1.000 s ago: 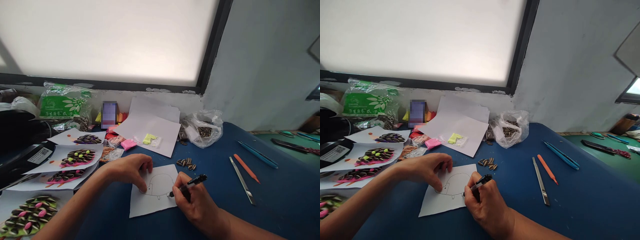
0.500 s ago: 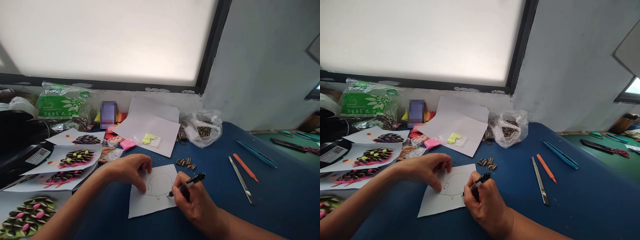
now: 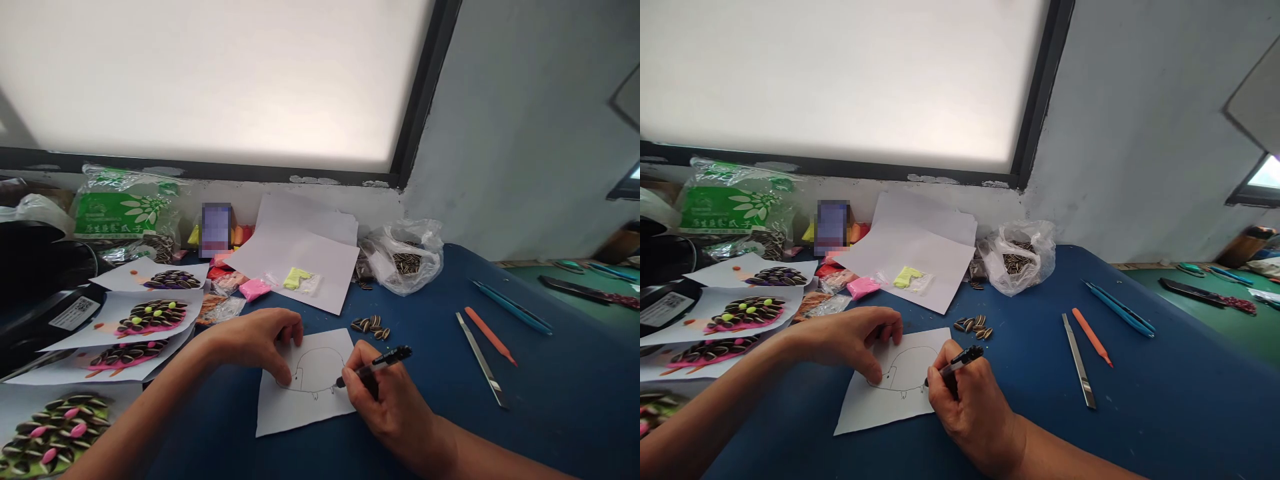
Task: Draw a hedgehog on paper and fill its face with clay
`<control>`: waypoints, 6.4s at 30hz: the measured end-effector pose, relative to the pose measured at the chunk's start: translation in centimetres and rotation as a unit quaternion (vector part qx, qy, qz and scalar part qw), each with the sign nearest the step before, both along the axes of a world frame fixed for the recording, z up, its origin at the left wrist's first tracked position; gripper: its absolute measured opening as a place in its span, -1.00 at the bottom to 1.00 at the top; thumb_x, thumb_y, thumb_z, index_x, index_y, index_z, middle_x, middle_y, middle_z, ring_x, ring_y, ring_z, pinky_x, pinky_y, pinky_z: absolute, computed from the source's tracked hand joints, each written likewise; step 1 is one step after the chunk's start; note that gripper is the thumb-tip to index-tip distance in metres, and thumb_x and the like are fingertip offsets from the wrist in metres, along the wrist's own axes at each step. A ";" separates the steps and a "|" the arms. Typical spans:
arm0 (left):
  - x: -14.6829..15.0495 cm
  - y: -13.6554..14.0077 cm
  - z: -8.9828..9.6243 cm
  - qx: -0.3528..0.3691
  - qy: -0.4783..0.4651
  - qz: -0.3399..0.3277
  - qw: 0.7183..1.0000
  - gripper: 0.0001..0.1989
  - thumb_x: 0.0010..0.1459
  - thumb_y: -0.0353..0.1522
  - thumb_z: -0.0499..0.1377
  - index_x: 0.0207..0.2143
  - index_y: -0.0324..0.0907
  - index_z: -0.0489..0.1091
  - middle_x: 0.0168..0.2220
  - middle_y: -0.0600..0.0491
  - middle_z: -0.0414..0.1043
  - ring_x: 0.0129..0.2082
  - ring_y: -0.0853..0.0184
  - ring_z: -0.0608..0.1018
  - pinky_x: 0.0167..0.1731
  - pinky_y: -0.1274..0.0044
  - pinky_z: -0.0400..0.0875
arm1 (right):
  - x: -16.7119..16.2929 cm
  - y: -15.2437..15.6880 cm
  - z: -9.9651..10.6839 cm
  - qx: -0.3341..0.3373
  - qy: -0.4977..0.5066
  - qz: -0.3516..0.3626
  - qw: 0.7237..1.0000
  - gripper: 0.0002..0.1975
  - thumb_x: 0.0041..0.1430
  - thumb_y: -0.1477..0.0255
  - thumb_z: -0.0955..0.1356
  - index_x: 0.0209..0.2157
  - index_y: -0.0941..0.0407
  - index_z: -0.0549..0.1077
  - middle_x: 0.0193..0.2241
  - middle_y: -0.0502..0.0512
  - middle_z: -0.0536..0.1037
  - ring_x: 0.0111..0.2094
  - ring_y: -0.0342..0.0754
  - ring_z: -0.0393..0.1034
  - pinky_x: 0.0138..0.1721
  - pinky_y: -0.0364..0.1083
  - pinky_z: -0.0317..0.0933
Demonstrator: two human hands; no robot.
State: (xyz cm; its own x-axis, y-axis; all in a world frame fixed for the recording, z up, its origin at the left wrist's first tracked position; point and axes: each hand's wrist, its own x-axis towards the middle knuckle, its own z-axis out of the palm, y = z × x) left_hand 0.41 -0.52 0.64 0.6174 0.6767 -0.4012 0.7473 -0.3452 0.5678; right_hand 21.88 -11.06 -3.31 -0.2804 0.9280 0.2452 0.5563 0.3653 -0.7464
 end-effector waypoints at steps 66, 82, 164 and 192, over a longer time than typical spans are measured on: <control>0.7 0.4 -1.1 0.024 -0.099 0.061 0.993 -0.85 -0.09 -0.30 0.17 -0.47 -0.21 0.44 -0.51 0.12 0.39 -0.49 0.41 0.38 -0.51 0.58 0.19 | 0.3 0.5 -0.6 -0.032 0.172 0.003 0.985 -0.66 0.35 0.17 0.17 -0.40 0.10 0.26 -0.59 -0.11 0.20 -0.60 -0.20 0.09 -0.58 -0.21 0.06; 0.6 0.4 -0.9 0.009 -0.157 0.061 0.986 -0.80 -0.21 -0.44 0.11 -0.43 -0.21 0.41 -0.49 0.13 0.39 -0.47 0.40 0.39 -0.49 0.59 0.20 | 0.3 0.4 -0.5 0.155 0.137 -0.022 0.978 -0.78 0.35 0.46 0.17 -0.06 0.00 0.36 -0.22 0.06 0.42 -0.19 -0.08 0.38 -0.10 -0.10 0.31; 3.9 -2.9 0.3 0.018 -0.029 -0.010 0.999 -0.52 -0.24 -0.21 0.36 -0.20 -0.06 0.36 -0.11 0.09 0.28 -0.18 0.24 0.37 -0.29 0.51 0.25 | 1.3 2.5 -0.6 0.079 -0.022 0.049 0.995 -0.72 0.36 0.39 0.12 -0.42 0.10 0.30 -0.53 -0.02 0.35 -0.53 -0.15 0.26 -0.42 -0.16 0.14; -0.2 0.3 -0.3 0.057 -0.013 0.078 0.995 -0.89 -0.15 -0.33 0.17 -0.51 -0.17 0.39 -0.52 0.12 0.37 -0.49 0.36 0.37 -0.55 0.55 0.13 | 1.4 2.9 0.3 -0.167 0.199 -0.019 0.966 -0.51 0.24 -0.02 0.17 -0.55 0.08 0.18 -0.72 -0.18 0.09 -0.73 -0.25 -0.05 -0.72 -0.22 -0.08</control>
State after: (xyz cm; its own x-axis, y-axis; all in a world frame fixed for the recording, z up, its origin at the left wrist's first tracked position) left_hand 0.18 -0.26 0.34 0.5107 0.8052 -0.3013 0.7825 -0.2902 0.5510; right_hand 23.27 -8.18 -2.96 -0.1889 0.9819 0.0126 0.2093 0.0527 -0.9764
